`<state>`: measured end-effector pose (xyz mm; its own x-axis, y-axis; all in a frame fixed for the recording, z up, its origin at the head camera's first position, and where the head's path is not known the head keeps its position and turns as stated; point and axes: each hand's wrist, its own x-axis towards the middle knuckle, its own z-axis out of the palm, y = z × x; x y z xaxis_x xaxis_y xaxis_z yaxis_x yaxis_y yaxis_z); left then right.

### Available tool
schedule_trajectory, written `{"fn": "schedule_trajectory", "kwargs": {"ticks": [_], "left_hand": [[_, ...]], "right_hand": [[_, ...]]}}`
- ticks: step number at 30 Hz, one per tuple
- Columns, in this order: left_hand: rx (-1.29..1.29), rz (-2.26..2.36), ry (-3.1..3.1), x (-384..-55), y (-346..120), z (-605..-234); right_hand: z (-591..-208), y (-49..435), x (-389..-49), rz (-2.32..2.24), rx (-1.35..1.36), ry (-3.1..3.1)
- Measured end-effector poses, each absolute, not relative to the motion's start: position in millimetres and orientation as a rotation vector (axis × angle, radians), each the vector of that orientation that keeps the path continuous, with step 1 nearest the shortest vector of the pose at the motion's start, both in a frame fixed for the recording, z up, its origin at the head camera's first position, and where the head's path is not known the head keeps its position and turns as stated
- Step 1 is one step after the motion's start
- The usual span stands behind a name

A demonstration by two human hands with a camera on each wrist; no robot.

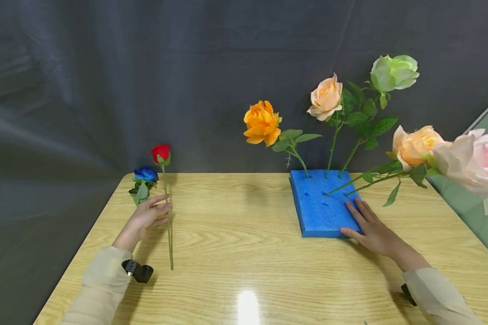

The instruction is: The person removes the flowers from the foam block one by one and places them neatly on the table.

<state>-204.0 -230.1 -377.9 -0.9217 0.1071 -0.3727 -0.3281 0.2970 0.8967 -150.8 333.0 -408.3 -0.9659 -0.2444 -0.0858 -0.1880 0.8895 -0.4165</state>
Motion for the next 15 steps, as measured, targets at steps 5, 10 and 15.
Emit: {"fn": "schedule_trajectory", "kwargs": {"ticks": [5,10,15], "left_hand": [[-0.240,1.579,2.257,-207,-241,-383],[-0.273,1.504,2.282,-209,-250,-388],[-0.263,1.468,2.294,-210,-256,-391]], "right_hand": [[-408,332,-151,-0.624,-0.327,2.918],[-408,332,-151,-0.616,-0.323,2.922],[-408,332,-150,-0.612,-0.323,2.928]]}}
